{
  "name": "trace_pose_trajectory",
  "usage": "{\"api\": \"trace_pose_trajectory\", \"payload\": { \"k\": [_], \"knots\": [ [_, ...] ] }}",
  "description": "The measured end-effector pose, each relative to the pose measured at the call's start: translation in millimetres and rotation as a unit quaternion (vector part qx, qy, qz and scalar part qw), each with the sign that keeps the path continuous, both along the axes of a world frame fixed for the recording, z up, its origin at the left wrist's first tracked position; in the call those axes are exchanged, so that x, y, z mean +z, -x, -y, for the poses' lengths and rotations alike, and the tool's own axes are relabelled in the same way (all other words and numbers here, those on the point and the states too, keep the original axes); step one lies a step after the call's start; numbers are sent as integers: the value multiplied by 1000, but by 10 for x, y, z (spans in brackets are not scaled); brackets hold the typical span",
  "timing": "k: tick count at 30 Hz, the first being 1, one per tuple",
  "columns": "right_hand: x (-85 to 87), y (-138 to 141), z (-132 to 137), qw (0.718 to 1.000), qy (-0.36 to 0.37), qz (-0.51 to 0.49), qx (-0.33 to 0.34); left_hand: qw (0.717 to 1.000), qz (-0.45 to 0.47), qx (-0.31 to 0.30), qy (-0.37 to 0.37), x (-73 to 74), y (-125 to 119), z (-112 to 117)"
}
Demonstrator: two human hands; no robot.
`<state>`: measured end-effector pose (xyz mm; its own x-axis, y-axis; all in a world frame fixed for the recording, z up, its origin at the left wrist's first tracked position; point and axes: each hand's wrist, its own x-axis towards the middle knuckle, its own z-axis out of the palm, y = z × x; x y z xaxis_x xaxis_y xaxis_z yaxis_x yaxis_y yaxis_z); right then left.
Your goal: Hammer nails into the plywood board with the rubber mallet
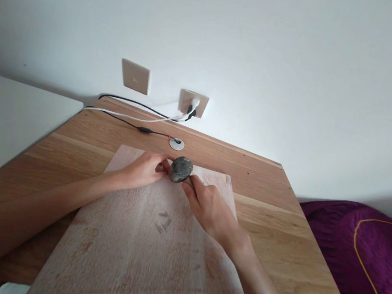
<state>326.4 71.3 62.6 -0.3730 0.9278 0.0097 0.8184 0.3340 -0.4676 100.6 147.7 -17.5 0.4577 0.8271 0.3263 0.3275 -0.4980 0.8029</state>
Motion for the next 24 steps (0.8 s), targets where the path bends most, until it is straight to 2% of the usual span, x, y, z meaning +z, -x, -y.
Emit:
{"api": "trace_pose_trajectory", "payload": {
  "k": [2, 6, 8, 10, 15, 17, 24],
  "knots": [
    [76, -35, -25, 1000, -12, 1, 3, 1000, -1, 0, 2, -13, 0, -8],
    [431, -133, -11, 994, -85, -46, -42, 1000, 1, 4, 3, -67, -7, -27],
    [544, -132, 21, 990, -107, -73, -59, 1000, 5, 0, -1, -81, -12, -29],
    [518, -91, 48, 990, -102, -82, -57, 1000, 8, -2, -4, -70, -17, -23],
    [110, 17, 30, 1000, -9, -4, 6, 1000, 3, -4, 3, 1, -28, 0],
    [39, 5, 15, 1000, 17, 9, 12, 1000, 5, -6, 10, 10, -32, 1],
    [311, -41, 83, 996, -74, -43, -23, 1000, 4, -6, -4, -13, -24, -5]
  ]
}}
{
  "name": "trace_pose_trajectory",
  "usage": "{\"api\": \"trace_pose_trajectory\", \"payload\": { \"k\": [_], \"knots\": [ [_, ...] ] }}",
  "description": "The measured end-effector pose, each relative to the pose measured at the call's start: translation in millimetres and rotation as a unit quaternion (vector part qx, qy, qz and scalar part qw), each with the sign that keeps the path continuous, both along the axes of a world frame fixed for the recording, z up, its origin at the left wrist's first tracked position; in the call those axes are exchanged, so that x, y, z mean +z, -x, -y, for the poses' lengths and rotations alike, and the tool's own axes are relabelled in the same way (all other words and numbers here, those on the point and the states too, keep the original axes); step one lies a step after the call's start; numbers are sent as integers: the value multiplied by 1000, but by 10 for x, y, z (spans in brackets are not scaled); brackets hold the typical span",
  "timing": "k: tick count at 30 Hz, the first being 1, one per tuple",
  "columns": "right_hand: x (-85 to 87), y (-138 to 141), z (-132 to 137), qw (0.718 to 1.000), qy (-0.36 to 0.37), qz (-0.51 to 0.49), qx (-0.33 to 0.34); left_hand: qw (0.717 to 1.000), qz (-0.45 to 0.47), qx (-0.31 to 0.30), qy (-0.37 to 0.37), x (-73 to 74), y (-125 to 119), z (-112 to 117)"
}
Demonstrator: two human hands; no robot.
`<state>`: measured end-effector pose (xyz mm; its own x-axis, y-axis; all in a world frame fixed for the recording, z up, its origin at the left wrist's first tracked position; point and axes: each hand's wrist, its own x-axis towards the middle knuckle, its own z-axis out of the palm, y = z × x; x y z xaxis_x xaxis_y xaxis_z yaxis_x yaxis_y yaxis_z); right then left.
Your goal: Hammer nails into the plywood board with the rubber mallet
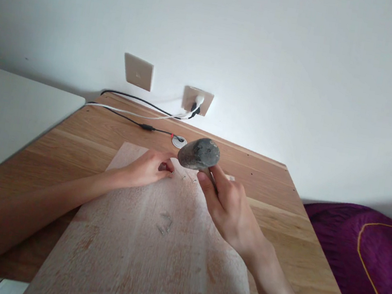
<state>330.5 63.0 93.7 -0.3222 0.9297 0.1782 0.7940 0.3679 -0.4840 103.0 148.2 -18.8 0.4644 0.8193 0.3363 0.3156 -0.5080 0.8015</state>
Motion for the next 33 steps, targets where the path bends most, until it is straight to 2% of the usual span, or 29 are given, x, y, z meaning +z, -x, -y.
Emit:
{"api": "trace_pose_trajectory", "payload": {
  "k": [2, 7, 14, 20, 26, 33],
  "knots": [
    [-40, 28, 2, 1000, 13, 1, 4, 1000, -2, -2, -6, 3, 2, 1],
    [-238, 32, -36, 993, 99, 47, 34, 1000, -12, -4, -8, 26, -11, 12],
    [-27, 5, 33, 1000, 4, -6, -8, 999, -29, 9, -22, 60, -5, 26],
    [-232, 32, -10, 994, 92, 39, 43, 1000, -10, 7, -7, 39, -1, 16],
    [-77, 16, 47, 1000, 28, 3, 10, 1000, -1, 4, 1, 28, -2, 26],
    [-219, 67, 35, 994, 85, 48, 42, 1000, -12, 6, 0, 2, 7, 11]
  ]
}}
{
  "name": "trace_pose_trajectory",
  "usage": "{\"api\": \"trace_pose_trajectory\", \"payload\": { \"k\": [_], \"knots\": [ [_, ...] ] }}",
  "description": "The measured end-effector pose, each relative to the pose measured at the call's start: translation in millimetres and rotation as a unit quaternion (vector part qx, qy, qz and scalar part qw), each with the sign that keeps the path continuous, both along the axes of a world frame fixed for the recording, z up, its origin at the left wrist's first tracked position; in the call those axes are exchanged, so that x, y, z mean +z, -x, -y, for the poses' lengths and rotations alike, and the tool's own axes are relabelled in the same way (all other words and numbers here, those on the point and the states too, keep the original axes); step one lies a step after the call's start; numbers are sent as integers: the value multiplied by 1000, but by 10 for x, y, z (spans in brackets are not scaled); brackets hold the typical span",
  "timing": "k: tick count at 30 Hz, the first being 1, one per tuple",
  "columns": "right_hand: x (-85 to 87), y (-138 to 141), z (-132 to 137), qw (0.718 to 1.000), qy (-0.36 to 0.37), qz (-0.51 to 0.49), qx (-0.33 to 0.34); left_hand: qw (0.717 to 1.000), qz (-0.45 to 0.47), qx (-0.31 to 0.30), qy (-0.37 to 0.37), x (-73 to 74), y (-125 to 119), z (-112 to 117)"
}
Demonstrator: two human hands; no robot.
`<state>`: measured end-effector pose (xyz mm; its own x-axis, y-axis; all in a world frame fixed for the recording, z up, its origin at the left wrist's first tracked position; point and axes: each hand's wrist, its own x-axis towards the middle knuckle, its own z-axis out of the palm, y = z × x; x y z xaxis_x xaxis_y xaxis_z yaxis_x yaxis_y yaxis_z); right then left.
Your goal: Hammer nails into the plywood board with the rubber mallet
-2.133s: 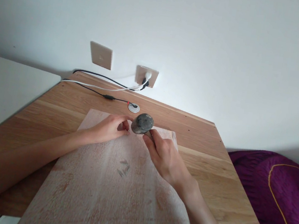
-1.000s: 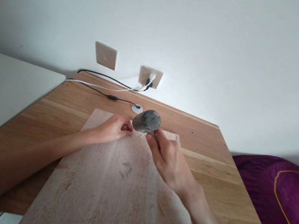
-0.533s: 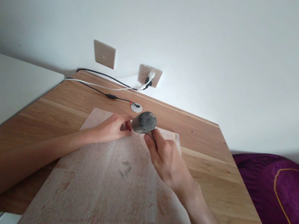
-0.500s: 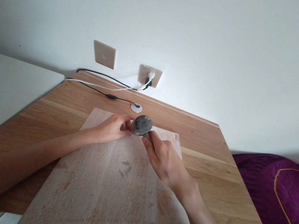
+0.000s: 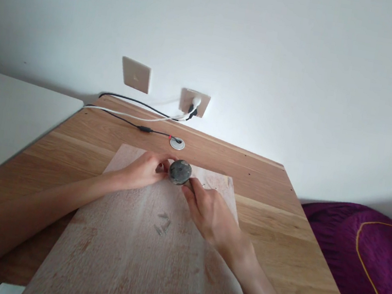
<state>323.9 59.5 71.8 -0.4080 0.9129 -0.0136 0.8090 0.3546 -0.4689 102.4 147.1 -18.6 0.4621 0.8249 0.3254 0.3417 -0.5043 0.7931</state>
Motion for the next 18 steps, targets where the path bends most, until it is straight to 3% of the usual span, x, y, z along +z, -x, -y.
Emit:
{"api": "trace_pose_trajectory", "payload": {
  "k": [6, 13, 18],
  "knots": [
    [219, -46, 72, 995, -65, -62, -45, 1000, -3, 2, -1, 9, 11, 18],
    [-55, -45, -17, 1000, 18, -22, -9, 1000, 2, -6, -3, 6, -1, -3],
    [95, -49, 17, 998, -15, -56, -36, 1000, 7, -13, -9, -2, 7, 0]
  ]
}}
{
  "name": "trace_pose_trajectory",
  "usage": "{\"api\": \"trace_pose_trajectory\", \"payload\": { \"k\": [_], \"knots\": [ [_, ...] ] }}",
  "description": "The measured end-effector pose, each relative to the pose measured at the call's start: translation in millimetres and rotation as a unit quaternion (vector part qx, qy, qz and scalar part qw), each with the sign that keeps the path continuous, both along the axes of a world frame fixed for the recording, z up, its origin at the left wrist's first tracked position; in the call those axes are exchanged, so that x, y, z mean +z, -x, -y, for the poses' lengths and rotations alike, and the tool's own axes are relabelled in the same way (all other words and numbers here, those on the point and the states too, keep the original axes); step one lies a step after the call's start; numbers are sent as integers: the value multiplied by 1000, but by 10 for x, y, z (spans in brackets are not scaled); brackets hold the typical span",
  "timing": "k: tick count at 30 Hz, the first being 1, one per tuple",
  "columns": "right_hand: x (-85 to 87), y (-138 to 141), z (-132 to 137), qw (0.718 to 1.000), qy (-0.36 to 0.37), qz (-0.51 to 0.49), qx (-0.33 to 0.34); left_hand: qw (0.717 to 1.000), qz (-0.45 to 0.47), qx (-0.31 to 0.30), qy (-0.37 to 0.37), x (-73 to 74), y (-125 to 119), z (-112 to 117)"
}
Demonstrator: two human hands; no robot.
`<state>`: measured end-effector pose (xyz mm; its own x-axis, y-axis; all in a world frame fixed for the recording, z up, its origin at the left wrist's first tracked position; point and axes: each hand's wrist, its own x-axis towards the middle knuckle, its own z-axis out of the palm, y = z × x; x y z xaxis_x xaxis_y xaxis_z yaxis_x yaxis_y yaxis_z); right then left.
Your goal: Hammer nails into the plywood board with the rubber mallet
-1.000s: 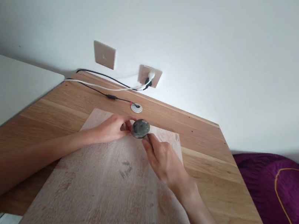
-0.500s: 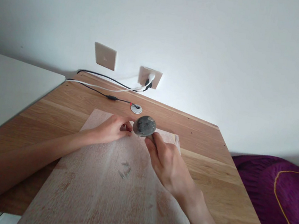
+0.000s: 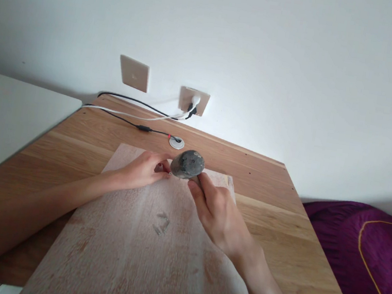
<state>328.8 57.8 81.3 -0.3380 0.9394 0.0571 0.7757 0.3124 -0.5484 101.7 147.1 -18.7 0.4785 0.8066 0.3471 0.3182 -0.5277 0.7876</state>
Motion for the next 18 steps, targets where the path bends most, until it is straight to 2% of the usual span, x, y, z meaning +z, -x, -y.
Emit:
{"api": "trace_pose_trajectory", "payload": {
  "k": [3, 7, 13, 16, 18],
  "knots": [
    [21, 27, -19, 1000, -3, 3, 5, 1000, 1, 2, 3, 11, 5, 1],
    [-115, 11, -74, 998, 38, 42, 33, 1000, 3, 4, 17, 14, -4, 2],
    [-111, -227, 92, 999, 28, 15, -16, 999, -31, 10, -2, -4, -5, 6],
    [-155, -357, 229, 999, 39, 5, -30, 998, -57, 1, -11, 57, 24, 11],
    [-237, -407, 303, 998, 52, 1, -43, 996, -80, 2, -40, 157, 41, 44]
  ]
}}
